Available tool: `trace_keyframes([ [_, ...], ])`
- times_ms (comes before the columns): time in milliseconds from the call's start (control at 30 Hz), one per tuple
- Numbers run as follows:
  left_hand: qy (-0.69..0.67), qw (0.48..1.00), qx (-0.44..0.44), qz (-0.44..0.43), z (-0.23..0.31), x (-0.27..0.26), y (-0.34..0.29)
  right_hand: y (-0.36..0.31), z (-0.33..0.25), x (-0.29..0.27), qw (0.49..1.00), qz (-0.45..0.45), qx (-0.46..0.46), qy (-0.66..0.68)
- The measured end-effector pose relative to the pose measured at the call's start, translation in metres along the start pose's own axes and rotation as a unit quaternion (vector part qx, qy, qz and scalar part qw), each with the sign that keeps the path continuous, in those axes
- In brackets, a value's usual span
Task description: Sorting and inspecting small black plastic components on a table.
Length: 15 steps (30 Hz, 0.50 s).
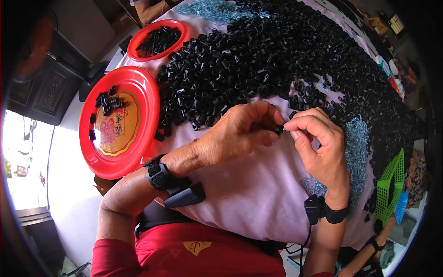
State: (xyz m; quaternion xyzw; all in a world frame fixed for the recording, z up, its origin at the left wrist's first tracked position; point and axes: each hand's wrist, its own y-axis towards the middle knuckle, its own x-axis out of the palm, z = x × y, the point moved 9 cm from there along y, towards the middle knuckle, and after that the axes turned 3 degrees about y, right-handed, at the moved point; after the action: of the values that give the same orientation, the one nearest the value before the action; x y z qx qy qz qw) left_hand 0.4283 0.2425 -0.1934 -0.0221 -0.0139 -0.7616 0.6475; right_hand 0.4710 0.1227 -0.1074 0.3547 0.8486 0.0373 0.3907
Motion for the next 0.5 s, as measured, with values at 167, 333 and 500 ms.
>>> trace_keyframes([
  [167, 0.005, 0.999, -0.012, -0.03, 0.001, 0.003, 0.0, -0.001, -0.012, 0.004, 0.996, -0.001, -0.073, -0.057],
  [333, -0.006, 1.0, -0.002, -0.012, -0.003, 0.002, 0.0, -0.001, -0.015, 0.006, 0.993, -0.003, -0.085, -0.083],
  [500, -0.024, 1.0, 0.009, -0.017, -0.005, 0.003, -0.002, -0.002, -0.027, 0.01, 0.988, 0.0, -0.123, -0.099],
])
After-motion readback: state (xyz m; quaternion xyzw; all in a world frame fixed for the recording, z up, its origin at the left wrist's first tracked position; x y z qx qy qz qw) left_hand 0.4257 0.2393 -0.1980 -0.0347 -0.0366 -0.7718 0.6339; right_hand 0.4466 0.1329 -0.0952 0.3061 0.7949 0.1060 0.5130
